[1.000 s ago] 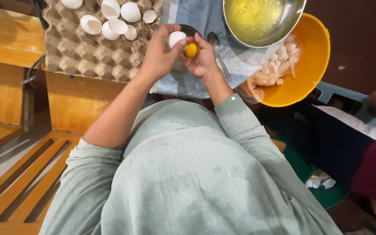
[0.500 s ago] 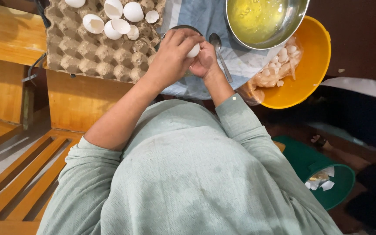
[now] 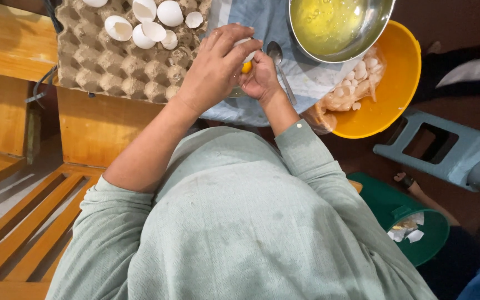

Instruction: Cracking eggs and separating the yolks from the whites into separate containers.

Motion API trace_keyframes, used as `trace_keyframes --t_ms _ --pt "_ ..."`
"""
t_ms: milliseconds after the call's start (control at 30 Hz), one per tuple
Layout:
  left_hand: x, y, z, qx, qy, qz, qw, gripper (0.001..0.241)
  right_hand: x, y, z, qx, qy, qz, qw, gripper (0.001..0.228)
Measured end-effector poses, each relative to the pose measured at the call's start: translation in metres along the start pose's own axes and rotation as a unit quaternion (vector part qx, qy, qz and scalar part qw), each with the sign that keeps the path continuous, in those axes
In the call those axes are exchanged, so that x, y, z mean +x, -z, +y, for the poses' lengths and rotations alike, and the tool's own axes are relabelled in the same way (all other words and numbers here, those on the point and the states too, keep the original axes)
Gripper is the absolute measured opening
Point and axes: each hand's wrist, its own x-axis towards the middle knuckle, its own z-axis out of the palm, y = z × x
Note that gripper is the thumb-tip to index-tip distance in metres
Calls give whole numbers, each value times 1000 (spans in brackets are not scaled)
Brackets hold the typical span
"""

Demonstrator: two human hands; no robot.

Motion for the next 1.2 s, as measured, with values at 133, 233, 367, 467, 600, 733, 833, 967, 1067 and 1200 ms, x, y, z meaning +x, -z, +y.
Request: trace_keyframes --t_ms 133,233,367,467,600,733,833,967,1067,1200 --pt "-3 1 -2 -112 21 33 993 39 -9 -13 1 -18 54 -20 998 26" --pt "-9 1 -7 -272 134 82 949 50 -8 -8 2 40 35 45 998 28" --pt "-27 4 -29 -150 437 13 887 57 -15 -17 -5 -18 12 5 1000 33" --pt "-56 -17 -31 -21 356 58 932 50 -18 -19 -5 -65 18 -10 998 36" --pt "-67 -126 -80 -679 556 184 443 52 -29 -36 -11 -91 -21 -91 991 38" --pt "-51 -145 -83 -799 470 87 364 41 -31 -51 -2 -168 12 -84 982 49" --pt "-60 -152 -87 -833 477 70 273 37 -41 -60 4 -160 0 -50 986 40" --pt "-45 -122 -71 -775 546 99 303 29 -63 -83 -8 -208 6 -93 974 50" --pt "-46 -119 -67 -767 518 92 367 29 -83 -86 -27 -260 51 -126 956 53" --pt "-50 -132 -77 -756 527 86 379 32 -88 -80 -50 -343 181 -23 921 44"
